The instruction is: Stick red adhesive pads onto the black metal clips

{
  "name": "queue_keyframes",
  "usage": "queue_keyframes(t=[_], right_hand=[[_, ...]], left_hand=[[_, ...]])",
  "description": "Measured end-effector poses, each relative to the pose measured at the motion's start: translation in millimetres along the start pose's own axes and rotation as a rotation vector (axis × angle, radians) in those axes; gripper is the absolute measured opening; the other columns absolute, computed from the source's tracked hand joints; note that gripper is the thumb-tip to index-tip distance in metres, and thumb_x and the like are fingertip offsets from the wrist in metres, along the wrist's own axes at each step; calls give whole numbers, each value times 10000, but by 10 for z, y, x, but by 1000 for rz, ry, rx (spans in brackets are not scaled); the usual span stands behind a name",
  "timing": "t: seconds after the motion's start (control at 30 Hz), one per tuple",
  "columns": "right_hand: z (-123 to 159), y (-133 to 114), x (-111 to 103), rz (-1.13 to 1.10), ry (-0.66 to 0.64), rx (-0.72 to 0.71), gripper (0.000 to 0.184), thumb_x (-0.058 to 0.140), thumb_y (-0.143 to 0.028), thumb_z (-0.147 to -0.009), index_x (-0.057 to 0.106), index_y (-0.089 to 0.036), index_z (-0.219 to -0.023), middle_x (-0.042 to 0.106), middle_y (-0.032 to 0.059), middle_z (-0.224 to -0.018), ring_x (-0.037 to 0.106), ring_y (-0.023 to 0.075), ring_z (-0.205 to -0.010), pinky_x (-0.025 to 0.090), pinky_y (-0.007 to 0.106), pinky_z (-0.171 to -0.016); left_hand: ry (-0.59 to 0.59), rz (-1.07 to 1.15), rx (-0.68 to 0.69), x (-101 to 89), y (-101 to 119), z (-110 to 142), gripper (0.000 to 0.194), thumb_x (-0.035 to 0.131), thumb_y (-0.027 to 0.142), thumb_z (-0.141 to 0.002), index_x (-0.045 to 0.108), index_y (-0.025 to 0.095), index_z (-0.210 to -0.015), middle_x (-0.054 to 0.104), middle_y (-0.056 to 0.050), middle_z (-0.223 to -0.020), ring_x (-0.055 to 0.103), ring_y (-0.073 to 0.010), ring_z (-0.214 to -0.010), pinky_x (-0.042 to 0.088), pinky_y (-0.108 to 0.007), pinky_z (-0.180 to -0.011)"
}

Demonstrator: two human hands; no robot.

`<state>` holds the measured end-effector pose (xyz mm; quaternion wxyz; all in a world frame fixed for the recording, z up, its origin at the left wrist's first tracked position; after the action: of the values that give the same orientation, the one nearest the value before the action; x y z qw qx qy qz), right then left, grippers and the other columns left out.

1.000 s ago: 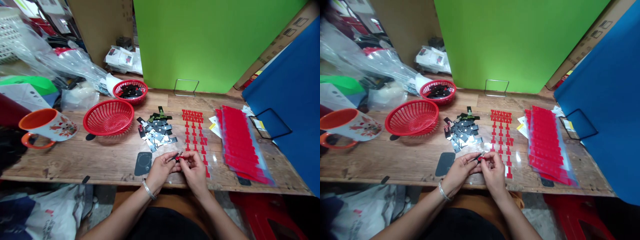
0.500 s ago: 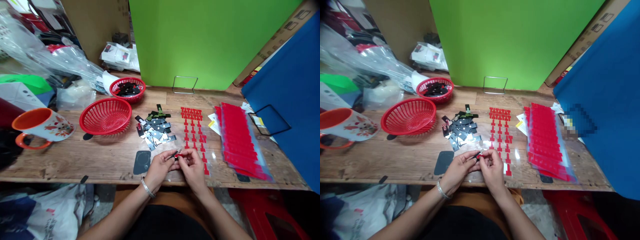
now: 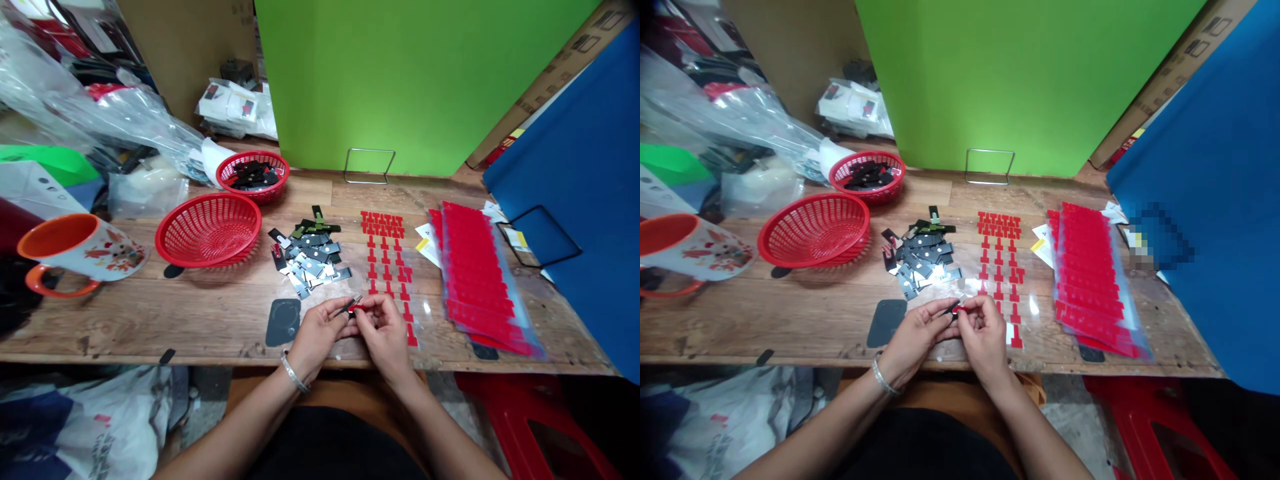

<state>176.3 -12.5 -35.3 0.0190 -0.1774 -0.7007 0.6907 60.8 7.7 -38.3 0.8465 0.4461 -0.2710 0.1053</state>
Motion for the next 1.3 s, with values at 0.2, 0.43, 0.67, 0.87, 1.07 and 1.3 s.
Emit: queue_keyframes(t=[0.2, 0.43, 0.67, 0.87, 1.07, 1.3], right_hand=[[-4, -4, 2, 4, 3, 5, 96, 558, -177, -760, 509, -199, -839, 576, 6, -800, 550, 124, -659, 420, 218, -528], [9, 3, 2, 26, 0, -22, 88, 553, -188, -771, 514, -202, -848, 579, 11, -807, 549, 126, -661, 423, 222, -533], [75, -89, 3, 84, 13, -101, 63, 514, -215, -811, 539, -202, -867, 557, 24, -833, 538, 135, -697, 444, 250, -590], [-2, -197, -61, 189, 104, -127, 55, 546, -237, -782, 548, -186, -761, 506, 47, -911, 525, 137, -730, 457, 255, -618], [-95, -99, -40, -35, -12, 108, 133, 570, -317, -770, 516, -196, -783, 545, -4, -720, 539, 125, -578, 472, 240, -510], [-113, -81, -16, -114, -13, 174, 157, 613, -310, -736, 512, -190, -745, 548, -22, -675, 540, 113, -555, 471, 223, -499]], left_hand=[[-12, -2, 4, 6, 11, 0, 277, 634, 122, -705, 614, 85, -979, 666, -114, -987, 646, -199, -839, 514, -343, -806], [85, -15, -13, 27, 11, 13, 305, 650, 155, -699, 603, 68, -987, 686, -117, -900, 659, -192, -777, 531, -329, -768], [158, -10, 40, 62, 0, 23, 268, 666, 156, -672, 627, 80, -926, 687, -103, -911, 662, -185, -750, 541, -297, -721], [137, -20, 46, 63, -2, 32, 311, 687, 187, -659, 631, 82, -946, 688, -106, -897, 664, -188, -724, 545, -307, -699], [121, -26, 31, 56, 4, 28, 323, 699, 188, -653, 632, 76, -949, 686, -112, -881, 664, -174, -685, 545, -275, -658], [127, -8, 19, 62, 7, 29, 325, 704, 192, -650, 630, 71, -943, 687, -114, -858, 664, -175, -670, 542, -272, -644]])
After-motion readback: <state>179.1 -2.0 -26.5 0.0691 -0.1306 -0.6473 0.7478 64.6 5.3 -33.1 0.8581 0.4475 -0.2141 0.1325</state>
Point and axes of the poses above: each hand's wrist, its own z-axis away from the middle knuckle, its own x-axis out of the palm, y = z × x, the point moved 3 cm from there along -z, towards the middle knuckle
